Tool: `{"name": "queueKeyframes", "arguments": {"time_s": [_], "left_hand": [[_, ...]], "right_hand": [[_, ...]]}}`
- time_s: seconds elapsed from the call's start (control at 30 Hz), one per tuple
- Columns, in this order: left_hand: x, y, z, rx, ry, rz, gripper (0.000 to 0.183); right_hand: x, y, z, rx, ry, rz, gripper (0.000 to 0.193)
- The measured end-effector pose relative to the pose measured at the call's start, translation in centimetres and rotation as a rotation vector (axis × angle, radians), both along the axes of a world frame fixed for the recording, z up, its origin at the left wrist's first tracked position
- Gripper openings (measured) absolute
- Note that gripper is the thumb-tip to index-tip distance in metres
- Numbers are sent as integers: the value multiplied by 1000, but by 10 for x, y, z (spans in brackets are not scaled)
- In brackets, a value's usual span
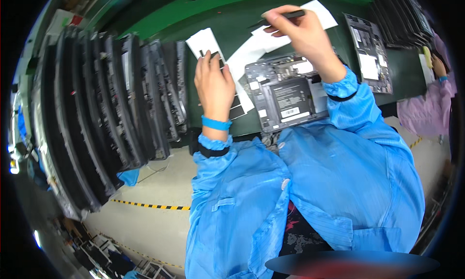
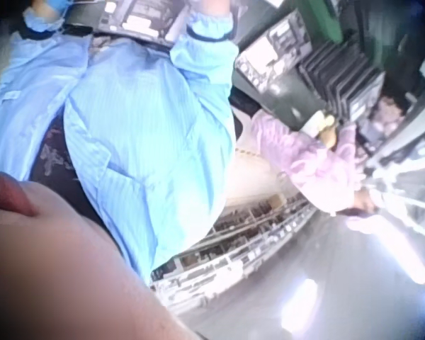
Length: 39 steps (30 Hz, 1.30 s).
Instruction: Assemble internal components of electronic devices on a production line.
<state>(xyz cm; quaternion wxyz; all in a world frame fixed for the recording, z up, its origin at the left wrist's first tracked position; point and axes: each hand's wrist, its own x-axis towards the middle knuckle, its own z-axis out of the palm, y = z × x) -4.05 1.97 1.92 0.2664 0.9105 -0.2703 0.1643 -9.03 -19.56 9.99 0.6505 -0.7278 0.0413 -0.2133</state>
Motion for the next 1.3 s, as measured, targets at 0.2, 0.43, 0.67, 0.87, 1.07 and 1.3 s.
{"name": "queueKeyframes", "arguments": {"time_s": [0.2, 0.43, 0.67, 0.87, 1.07, 1.3], "left_hand": [[-22, -44, 31, -235, 233, -294, 29], [-38, -78, 10, -3, 182, -368, 41], [-40, -79, 14, 100, 223, -354, 43], [-38, -78, 13, 111, 202, -360, 41], [-38, -77, 13, 109, 201, -357, 41], [-37, -77, 11, 110, 185, -367, 43]], "right_hand": [[-79, -68, -21, -38, 167, -124, 24], [-89, -62, -47, -166, 301, -109, 20], [-87, -64, -49, -114, 331, -92, 20], [-82, -62, -51, -72, 329, -104, 19], [-82, -62, -51, -41, 356, -129, 20], [-85, -65, -55, -14, 383, -152, 20]]}}
